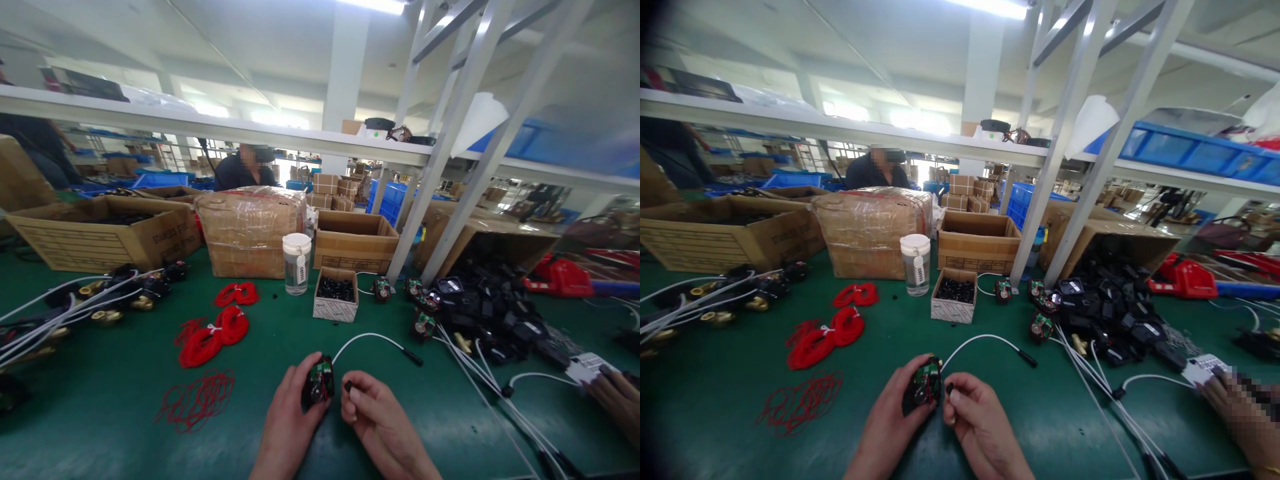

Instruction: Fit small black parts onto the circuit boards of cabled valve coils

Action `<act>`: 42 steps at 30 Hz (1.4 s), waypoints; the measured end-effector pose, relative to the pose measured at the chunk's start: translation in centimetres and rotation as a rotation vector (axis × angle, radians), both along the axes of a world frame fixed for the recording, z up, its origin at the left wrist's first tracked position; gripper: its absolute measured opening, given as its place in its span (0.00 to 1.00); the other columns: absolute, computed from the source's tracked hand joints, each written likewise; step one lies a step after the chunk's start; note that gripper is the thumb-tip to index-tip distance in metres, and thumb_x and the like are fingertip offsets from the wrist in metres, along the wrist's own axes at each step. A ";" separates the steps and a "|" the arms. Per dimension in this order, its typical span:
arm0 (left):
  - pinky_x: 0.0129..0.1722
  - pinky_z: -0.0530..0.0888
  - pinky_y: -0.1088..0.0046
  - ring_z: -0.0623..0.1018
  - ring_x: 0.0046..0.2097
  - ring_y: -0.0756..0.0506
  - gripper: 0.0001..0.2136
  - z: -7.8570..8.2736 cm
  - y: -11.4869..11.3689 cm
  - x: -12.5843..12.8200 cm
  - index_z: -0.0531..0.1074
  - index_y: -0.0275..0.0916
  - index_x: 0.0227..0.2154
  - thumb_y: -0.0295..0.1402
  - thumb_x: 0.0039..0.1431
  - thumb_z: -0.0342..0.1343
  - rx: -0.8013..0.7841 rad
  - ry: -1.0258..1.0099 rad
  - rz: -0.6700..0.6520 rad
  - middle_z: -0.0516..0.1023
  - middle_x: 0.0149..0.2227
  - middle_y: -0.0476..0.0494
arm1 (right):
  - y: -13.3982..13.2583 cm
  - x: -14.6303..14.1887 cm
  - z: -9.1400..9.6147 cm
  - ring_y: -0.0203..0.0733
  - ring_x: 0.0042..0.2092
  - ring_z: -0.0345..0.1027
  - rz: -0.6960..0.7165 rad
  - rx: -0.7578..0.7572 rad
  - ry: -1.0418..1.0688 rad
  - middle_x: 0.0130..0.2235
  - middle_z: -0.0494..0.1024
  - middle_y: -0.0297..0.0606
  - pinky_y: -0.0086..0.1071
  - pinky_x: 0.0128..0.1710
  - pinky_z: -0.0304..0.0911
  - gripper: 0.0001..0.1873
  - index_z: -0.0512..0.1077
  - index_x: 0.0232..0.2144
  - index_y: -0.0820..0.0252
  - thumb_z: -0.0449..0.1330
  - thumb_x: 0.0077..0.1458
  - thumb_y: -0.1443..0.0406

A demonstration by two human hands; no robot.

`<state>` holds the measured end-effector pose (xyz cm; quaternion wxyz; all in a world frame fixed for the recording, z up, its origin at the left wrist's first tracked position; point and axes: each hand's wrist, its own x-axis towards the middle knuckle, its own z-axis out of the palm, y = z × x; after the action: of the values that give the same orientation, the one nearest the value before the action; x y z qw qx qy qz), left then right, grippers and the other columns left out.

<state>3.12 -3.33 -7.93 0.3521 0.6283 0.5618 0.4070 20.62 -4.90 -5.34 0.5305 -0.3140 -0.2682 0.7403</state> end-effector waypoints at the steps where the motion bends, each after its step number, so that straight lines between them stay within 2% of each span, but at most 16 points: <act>1: 0.58 0.70 0.59 0.75 0.55 0.41 0.29 0.0 0.0 0.0 0.68 0.50 0.58 0.27 0.51 0.57 0.000 0.006 0.001 0.76 0.54 0.44 | 0.0 -0.1 -0.1 0.31 0.30 0.60 -0.009 -0.012 0.004 0.32 0.72 0.35 0.26 0.32 0.58 0.16 0.79 0.38 0.63 0.74 0.47 0.63; 4: 0.59 0.70 0.59 0.75 0.55 0.41 0.29 0.0 -0.1 0.0 0.69 0.50 0.58 0.27 0.51 0.57 -0.002 0.010 0.013 0.76 0.54 0.45 | 0.0 -0.2 -0.4 0.31 0.29 0.59 -0.039 -0.035 -0.005 0.31 0.71 0.34 0.26 0.30 0.58 0.17 0.78 0.36 0.63 0.75 0.45 0.62; 7: 0.59 0.70 0.59 0.76 0.55 0.41 0.29 0.1 -0.1 0.0 0.70 0.50 0.57 0.26 0.50 0.57 0.000 -0.002 0.026 0.76 0.54 0.45 | -0.1 -0.4 -0.6 0.30 0.29 0.59 -0.033 -0.024 -0.023 0.30 0.70 0.33 0.26 0.30 0.57 0.16 0.77 0.36 0.62 0.74 0.48 0.59; 10: 0.58 0.70 0.59 0.76 0.54 0.41 0.29 0.1 0.0 0.0 0.70 0.51 0.57 0.26 0.50 0.58 0.011 -0.006 0.026 0.76 0.53 0.45 | -0.1 -0.5 -0.8 0.32 0.29 0.62 -0.033 0.002 -0.070 0.31 0.72 0.33 0.27 0.30 0.58 0.17 0.74 0.35 0.60 0.72 0.50 0.56; 15: 0.57 0.72 0.59 0.76 0.54 0.41 0.28 0.1 0.0 0.0 0.69 0.51 0.58 0.27 0.52 0.57 0.004 0.014 0.014 0.76 0.53 0.44 | 0.3 -0.7 -1.2 0.37 0.30 0.70 -0.137 0.101 -0.447 0.28 0.76 0.33 0.29 0.31 0.62 0.21 0.74 0.33 0.59 0.74 0.44 0.53; 17: 0.57 0.71 0.59 0.76 0.54 0.41 0.28 0.0 0.0 0.0 0.69 0.51 0.58 0.28 0.52 0.57 -0.003 0.021 0.011 0.76 0.52 0.44 | 0.3 -0.8 -1.2 0.40 0.30 0.73 -0.142 0.119 -0.529 0.28 0.77 0.35 0.31 0.32 0.65 0.22 0.75 0.33 0.59 0.74 0.42 0.51; 21: 0.56 0.72 0.60 0.76 0.53 0.41 0.28 -0.2 0.0 -0.1 0.69 0.51 0.58 0.28 0.52 0.58 0.012 0.015 0.007 0.76 0.52 0.45 | 0.3 -1.1 -1.0 0.45 0.33 0.77 -0.116 0.104 -0.539 0.31 0.80 0.38 0.34 0.33 0.69 0.25 0.76 0.34 0.59 0.74 0.40 0.49; 29: 0.55 0.72 0.60 0.76 0.52 0.41 0.29 0.0 -0.2 -0.1 0.69 0.52 0.58 0.27 0.52 0.57 0.006 0.004 0.010 0.76 0.51 0.45 | 0.0 -1.6 -1.4 0.46 0.32 0.77 -0.147 0.155 -0.602 0.29 0.81 0.38 0.36 0.35 0.70 0.23 0.76 0.34 0.57 0.73 0.42 0.49; 33: 0.54 0.73 0.60 0.77 0.51 0.41 0.28 0.0 -0.1 0.0 0.70 0.52 0.57 0.27 0.51 0.58 0.008 -0.013 0.022 0.77 0.50 0.45 | -0.1 -1.6 -1.7 0.45 0.32 0.76 -0.143 0.149 -0.569 0.29 0.81 0.38 0.35 0.35 0.69 0.22 0.77 0.35 0.58 0.73 0.43 0.50; 38: 0.55 0.72 0.60 0.77 0.51 0.41 0.28 0.3 0.0 0.0 0.70 0.50 0.57 0.28 0.51 0.58 -0.009 -0.017 0.025 0.77 0.50 0.44 | -0.1 -1.4 -2.3 0.39 0.32 0.75 -0.106 0.055 -0.358 0.33 0.80 0.39 0.30 0.31 0.66 0.22 0.78 0.37 0.60 0.76 0.41 0.56; 42: 0.56 0.71 0.60 0.76 0.53 0.41 0.28 0.4 0.0 0.0 0.70 0.51 0.57 0.27 0.51 0.58 -0.019 -0.012 0.015 0.76 0.51 0.44 | -0.3 -1.5 -2.0 0.34 0.30 0.72 -0.102 -0.042 -0.203 0.34 0.80 0.39 0.26 0.30 0.64 0.23 0.79 0.37 0.63 0.78 0.39 0.58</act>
<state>3.13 -3.34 -7.51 0.3585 0.6184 0.5680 0.4080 19.12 -5.17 -7.30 0.5308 -0.4116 -0.2888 0.6822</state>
